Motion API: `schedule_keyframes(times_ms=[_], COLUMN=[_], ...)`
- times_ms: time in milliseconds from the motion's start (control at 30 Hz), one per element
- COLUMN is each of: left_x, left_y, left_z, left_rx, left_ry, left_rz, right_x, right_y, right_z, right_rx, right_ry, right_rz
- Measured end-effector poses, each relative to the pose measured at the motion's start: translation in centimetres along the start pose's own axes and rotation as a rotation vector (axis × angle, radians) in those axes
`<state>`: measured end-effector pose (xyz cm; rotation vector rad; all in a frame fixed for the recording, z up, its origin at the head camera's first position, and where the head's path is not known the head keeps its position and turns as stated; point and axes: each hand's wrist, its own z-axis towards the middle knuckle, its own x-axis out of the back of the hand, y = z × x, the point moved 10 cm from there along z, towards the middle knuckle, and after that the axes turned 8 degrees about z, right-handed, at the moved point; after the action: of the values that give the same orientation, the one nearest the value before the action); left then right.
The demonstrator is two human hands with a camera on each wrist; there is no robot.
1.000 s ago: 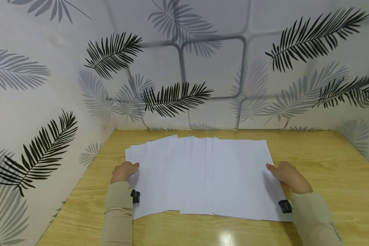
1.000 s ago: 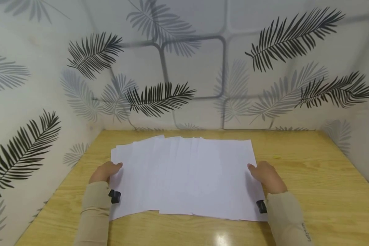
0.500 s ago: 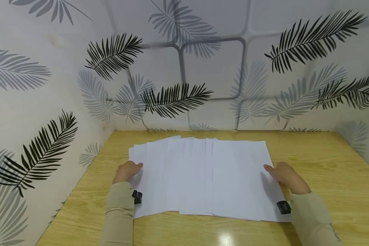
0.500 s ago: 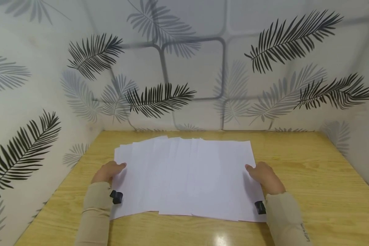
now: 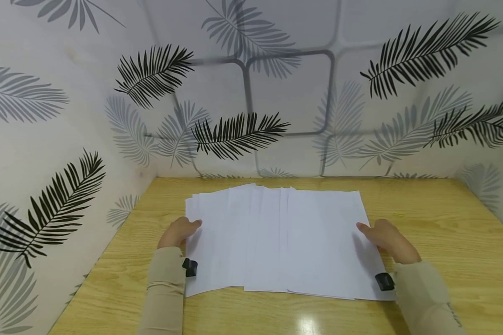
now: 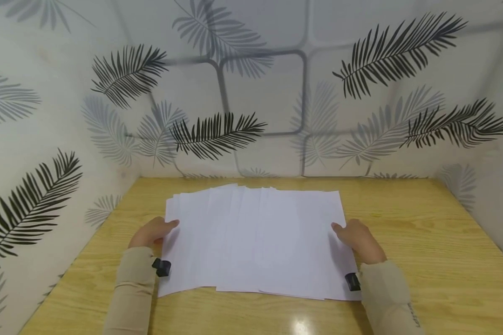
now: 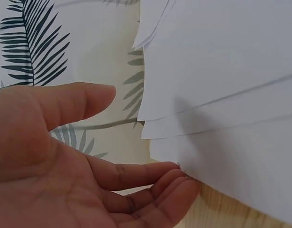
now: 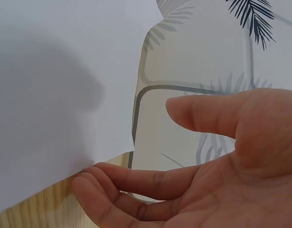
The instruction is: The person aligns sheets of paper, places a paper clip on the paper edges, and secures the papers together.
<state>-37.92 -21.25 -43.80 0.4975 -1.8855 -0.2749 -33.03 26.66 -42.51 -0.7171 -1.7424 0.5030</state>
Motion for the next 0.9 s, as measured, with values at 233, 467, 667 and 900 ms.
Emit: schedule_keyframes(times_ms=[233, 467, 667, 900], left_x=[-0.3, -0.6, -0.5, -0.8], left_y=[0.5, 0.9, 1.2, 2.0], left_z=[0.2, 0.1, -0.1, -0.1], left_rx=[-0.004, -0.021, -0.025, -0.044], left_ry=[0.000, -0.007, 0.000, -0.002], left_rz=[-0.009, -0.040, -0.060, -0.041], right_x=[-0.3, -0.2, -0.3, -0.5], right_y=[0.2, 0.0, -0.3, -0.5], right_z=[0.3, 0.1, 0.0, -0.1], right_rx=[-0.013, -0.022, -0.010, -0.023], right_ry=[0.004, 0.000, -0.004, -0.012], right_rz=[0.003, 0.001, 0.014, 0.026])
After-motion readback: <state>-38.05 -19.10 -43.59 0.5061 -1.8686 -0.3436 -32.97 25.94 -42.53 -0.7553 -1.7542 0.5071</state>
